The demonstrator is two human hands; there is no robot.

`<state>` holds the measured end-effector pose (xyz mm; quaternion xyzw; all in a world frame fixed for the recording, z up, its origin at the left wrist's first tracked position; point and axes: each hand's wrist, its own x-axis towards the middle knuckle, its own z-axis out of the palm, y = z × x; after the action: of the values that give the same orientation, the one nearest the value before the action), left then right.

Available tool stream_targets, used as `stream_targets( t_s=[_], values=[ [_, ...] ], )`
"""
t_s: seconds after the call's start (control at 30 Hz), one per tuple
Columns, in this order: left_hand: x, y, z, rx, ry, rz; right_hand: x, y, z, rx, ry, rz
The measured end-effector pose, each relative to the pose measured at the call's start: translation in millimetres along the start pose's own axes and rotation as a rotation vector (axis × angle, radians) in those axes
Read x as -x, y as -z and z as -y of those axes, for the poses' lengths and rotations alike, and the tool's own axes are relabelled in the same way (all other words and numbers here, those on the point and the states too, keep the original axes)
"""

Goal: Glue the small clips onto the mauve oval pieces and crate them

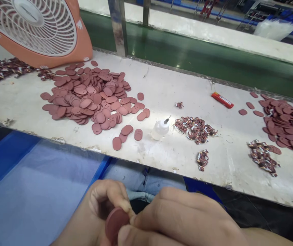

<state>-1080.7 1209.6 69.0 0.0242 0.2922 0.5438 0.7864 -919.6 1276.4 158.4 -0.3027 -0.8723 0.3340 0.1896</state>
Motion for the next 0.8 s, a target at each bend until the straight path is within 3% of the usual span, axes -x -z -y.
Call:
stream_targets(
  t_s=[0.13, 0.27, 0.53, 0.8],
  values=[
    [-11.0, 8.2, 0.1, -0.056, 0.044, 0.030, -3.4, -1.6, -23.3, -0.214, 0.086, 0.143],
    [-13.9, 7.8, -0.4, -0.088, 0.037, -0.027, -8.0, -4.0, -40.2, -0.258, 0.155, 0.142],
    [-11.3, 10.8, 2.3, -0.090, 0.007, 0.041, -13.6, 2.2, -32.6, -0.258, 0.041, 0.217],
    [-10.3, 7.4, 2.0, -0.104, -0.007, 0.036, -9.5, 0.7, -31.8, -0.257, 0.037, 0.208]
  ],
)
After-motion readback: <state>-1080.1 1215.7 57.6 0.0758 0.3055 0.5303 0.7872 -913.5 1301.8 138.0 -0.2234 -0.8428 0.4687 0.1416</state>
